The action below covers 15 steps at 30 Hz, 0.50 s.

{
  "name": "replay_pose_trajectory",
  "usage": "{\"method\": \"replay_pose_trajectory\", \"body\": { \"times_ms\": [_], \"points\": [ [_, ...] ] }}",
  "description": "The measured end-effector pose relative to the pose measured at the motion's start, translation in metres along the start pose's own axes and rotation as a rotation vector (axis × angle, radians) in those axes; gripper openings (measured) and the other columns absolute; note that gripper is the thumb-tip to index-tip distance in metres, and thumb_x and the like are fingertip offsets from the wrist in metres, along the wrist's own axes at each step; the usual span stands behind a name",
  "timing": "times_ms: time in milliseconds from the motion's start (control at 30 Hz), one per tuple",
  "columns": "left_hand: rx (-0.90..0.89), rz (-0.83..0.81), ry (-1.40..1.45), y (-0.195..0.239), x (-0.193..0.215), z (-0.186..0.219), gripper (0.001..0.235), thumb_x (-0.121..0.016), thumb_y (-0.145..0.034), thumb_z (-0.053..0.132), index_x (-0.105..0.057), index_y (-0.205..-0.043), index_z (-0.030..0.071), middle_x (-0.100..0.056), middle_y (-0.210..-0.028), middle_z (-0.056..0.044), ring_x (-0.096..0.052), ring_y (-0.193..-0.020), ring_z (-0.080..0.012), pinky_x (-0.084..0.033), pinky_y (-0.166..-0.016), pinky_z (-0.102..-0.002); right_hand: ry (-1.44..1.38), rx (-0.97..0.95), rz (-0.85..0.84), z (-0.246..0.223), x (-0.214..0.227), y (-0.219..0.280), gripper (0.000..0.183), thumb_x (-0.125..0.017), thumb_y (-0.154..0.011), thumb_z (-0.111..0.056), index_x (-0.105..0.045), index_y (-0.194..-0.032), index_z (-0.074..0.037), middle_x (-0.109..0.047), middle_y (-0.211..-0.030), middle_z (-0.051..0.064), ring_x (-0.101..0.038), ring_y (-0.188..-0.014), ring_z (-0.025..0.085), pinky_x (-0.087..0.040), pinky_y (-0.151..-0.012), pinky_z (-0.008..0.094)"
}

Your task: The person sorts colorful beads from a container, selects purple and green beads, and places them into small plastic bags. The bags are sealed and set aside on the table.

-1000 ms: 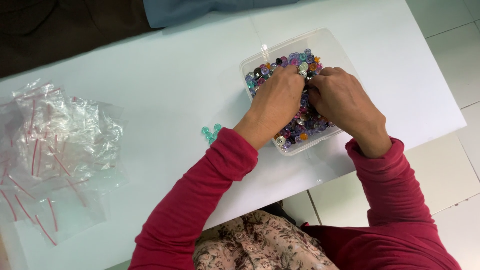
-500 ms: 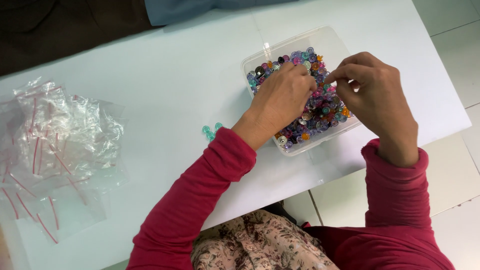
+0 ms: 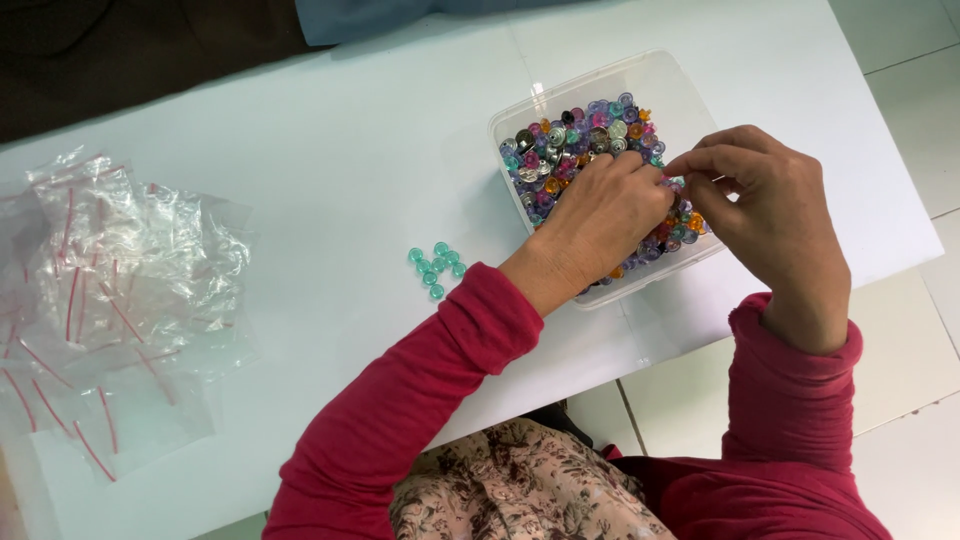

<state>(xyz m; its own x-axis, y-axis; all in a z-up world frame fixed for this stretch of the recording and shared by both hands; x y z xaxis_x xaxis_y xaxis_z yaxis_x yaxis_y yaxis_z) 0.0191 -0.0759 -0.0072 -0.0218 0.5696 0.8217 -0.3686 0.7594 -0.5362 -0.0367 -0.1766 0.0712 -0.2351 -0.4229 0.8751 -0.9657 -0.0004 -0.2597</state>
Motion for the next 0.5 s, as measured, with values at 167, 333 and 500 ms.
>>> {"method": "replay_pose_trajectory", "body": {
  "times_ms": [167, 333, 500],
  "points": [
    [0.047, -0.035, 0.213, 0.0, 0.007, -0.008, 0.026, -0.064, -0.078, -0.019, -0.06, -0.07, 0.005, -0.059, -0.065, -0.008, -0.057, -0.069, -0.0296, -0.052, -0.06, -0.045, -0.069, -0.054, 0.032, -0.015, 0.006, 0.001, 0.024, -0.063, -0.095, 0.008, -0.079, -0.107, -0.004, -0.071, -0.108, 0.011, -0.063, -0.083, 0.018, -0.052, -0.079, 0.029],
    [0.114, 0.022, 0.268, 0.003, 0.051, -0.017, 0.017, -0.068, -0.086, 0.004, -0.072, -0.095, 0.018, -0.069, -0.088, 0.002, -0.062, -0.087, -0.0258, -0.049, -0.074, -0.042, -0.149, -0.052, 0.081, -0.028, 0.008, 0.005, 0.024, -0.06, -0.094, 0.014, -0.077, -0.107, 0.004, -0.07, -0.109, 0.016, -0.066, -0.084, 0.02, -0.057, -0.082, 0.029],
    [0.166, 0.108, 0.536, 0.022, 0.1, -0.027, 0.037, -0.067, -0.081, -0.007, -0.061, -0.109, 0.017, -0.072, -0.099, -0.003, -0.071, -0.093, -0.0233, -0.058, -0.08, -0.042, -0.198, 0.02, 0.135, -0.053, 0.01, 0.004, 0.018, -0.068, -0.1, 0.02, -0.076, -0.111, 0.008, -0.07, -0.11, 0.02, -0.066, -0.089, 0.023, -0.057, -0.084, 0.03]
  ]
}}
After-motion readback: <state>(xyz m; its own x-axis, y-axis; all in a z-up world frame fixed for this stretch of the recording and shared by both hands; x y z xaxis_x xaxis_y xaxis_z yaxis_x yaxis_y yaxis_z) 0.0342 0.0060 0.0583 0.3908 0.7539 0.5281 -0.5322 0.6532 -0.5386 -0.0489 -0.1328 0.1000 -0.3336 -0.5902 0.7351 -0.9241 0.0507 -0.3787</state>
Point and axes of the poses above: each hand's wrist, its own y-axis away from the middle knuckle, its own x-axis out of the back of the hand, z = x × y, the point moved 5 cm from there along -y, towards the middle knuckle
